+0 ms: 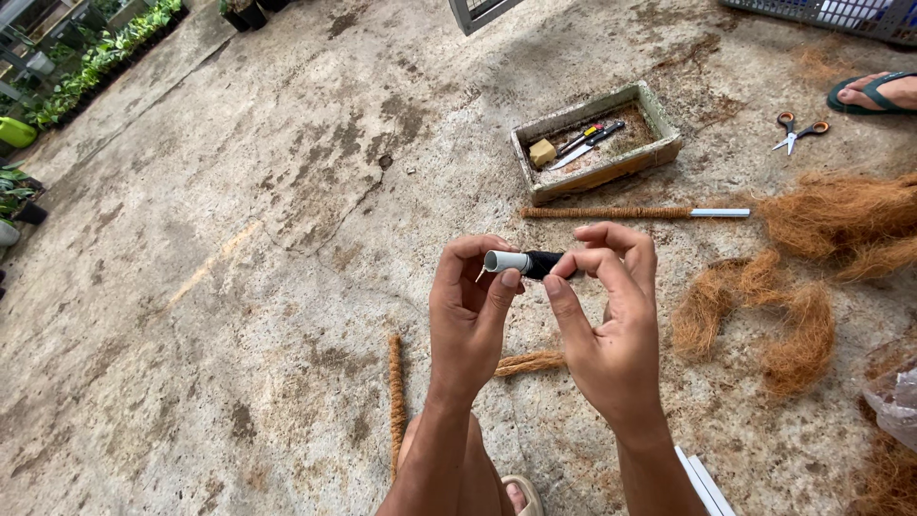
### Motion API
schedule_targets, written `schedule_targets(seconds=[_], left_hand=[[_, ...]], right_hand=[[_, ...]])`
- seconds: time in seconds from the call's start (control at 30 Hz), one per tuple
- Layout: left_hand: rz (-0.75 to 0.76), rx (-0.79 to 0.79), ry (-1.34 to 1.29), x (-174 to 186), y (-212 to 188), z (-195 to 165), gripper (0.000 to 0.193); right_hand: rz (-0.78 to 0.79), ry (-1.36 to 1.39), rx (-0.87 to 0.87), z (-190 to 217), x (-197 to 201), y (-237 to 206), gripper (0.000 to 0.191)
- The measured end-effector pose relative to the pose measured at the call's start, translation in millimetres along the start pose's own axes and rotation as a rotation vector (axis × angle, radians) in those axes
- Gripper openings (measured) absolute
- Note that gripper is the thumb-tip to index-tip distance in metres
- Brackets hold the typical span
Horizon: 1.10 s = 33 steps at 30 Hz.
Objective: The person gathers coconut coir fibers and wraps them around a thin wooden stick to form a small broom head. They then use a spool of black thread to tie the fibers securely to the stick. The person places the finished broom on the floor and repeats the process with another stick.
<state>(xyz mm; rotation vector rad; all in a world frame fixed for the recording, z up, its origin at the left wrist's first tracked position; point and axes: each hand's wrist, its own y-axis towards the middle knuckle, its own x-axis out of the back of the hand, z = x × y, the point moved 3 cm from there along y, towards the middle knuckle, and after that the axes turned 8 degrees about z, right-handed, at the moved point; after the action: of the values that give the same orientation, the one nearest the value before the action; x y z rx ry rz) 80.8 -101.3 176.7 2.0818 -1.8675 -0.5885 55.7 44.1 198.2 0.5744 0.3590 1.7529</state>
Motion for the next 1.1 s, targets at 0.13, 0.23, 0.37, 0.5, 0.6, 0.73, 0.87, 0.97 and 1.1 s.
schedule_targets(seconds=[0.13, 0.23, 0.37, 0.5, 0.6, 0.73, 0.87, 0.97, 1.1], left_hand=[[0.000, -0.035, 0.008, -6, -2, -3, 0.022], [-0.020, -0.030, -0.011, -8, -2, -3, 0.018], [-0.069, -0.010, -0.056, -4, 0, 0, 0.015], [-0.105, 0.010, -0.091, 6, 2, -1, 0.015], [-0.114, 0.004, -0.134, 6, 3, -3, 0.018], [-0.107, 0.033, -0.147, 5, 2, -4, 0.029], [-0.041, 0.011, -0.049, 4, 1, -5, 0.024], [-0.030, 0.000, -0.013, 4, 1, -3, 0.021], [0.011, 0.014, 0.086, 1, 1, -3, 0.020]], right_hand=[[0.041, 0.120, -0.074, 0, 1, -3, 0.018], [0.061, 0.011, 0.003, 4, 0, -6, 0.018], [0.059, -0.009, 0.068, 4, 0, -5, 0.020], [0.082, -0.050, 0.129, 0, 2, -2, 0.041], [0.129, -0.133, 0.189, -4, -1, -2, 0.034], [0.093, -0.061, 0.097, -9, 0, -1, 0.023], [0.080, -0.029, -0.006, -9, 5, -2, 0.024], [0.058, -0.101, 0.162, -1, 8, 1, 0.022], [0.108, -0.111, 0.105, 1, 12, 3, 0.014]])
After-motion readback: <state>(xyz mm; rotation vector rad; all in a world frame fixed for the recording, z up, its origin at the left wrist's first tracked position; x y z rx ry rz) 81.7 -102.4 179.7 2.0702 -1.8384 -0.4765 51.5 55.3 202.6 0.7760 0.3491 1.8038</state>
